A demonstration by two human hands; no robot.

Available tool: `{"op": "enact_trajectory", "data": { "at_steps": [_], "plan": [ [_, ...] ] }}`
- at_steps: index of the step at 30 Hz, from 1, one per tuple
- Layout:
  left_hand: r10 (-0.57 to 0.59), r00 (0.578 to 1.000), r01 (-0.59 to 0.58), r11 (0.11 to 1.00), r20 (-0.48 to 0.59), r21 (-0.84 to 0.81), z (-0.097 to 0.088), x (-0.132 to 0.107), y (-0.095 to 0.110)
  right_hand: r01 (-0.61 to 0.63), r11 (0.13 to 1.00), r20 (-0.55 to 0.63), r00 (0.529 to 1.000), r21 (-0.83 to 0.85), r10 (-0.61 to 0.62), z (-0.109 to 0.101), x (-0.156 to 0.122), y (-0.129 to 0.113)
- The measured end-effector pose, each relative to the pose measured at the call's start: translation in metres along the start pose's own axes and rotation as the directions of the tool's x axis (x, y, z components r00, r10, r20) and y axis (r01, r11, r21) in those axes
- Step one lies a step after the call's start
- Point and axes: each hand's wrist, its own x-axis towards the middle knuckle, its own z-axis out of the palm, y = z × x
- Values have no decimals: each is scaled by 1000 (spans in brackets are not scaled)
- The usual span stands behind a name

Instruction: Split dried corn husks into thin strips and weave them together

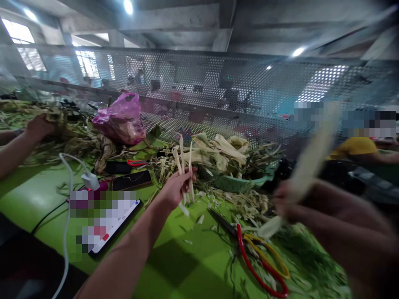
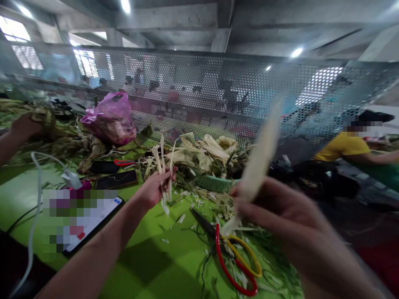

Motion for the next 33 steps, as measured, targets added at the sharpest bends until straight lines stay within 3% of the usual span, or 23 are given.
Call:
{"op": "enact_trajectory", "data": {
  "at_steps": [2,3,4,7,9,12,17,21,25,33],
  "plan": [
    [-37,999,37,999,13,-21,2,-1,2,-85,992,312,943,-95,111,38,6,-14],
    [-49,998,50,998,24,-36,2,-2,3,-49,990,417,903,-135,102,55,10,-17],
    [-57,998,59,997,37,-52,3,-2,4,17,981,450,890,-191,72,67,16,-16],
    [-43,996,51,994,76,-96,4,-5,7,143,858,383,921,-494,67,87,28,1],
    [-23,994,35,993,104,-110,5,-6,7,176,828,334,943,-533,15,91,29,11],
    [-11,991,30,990,136,-138,8,-8,5,201,896,339,939,-396,-61,98,21,11],
    [-38,979,80,975,202,-206,17,-14,0,165,954,342,937,-251,-72,119,11,2],
    [-20,978,74,965,210,-252,24,-19,-2,0,997,368,929,-81,30,130,9,13],
    [-15,984,61,966,178,-252,27,-21,-4,-171,980,397,910,101,118,136,8,20],
    [-46,981,88,971,189,-222,28,-23,-13,-216,972,434,887,91,157,140,1,15]
  ]
}}
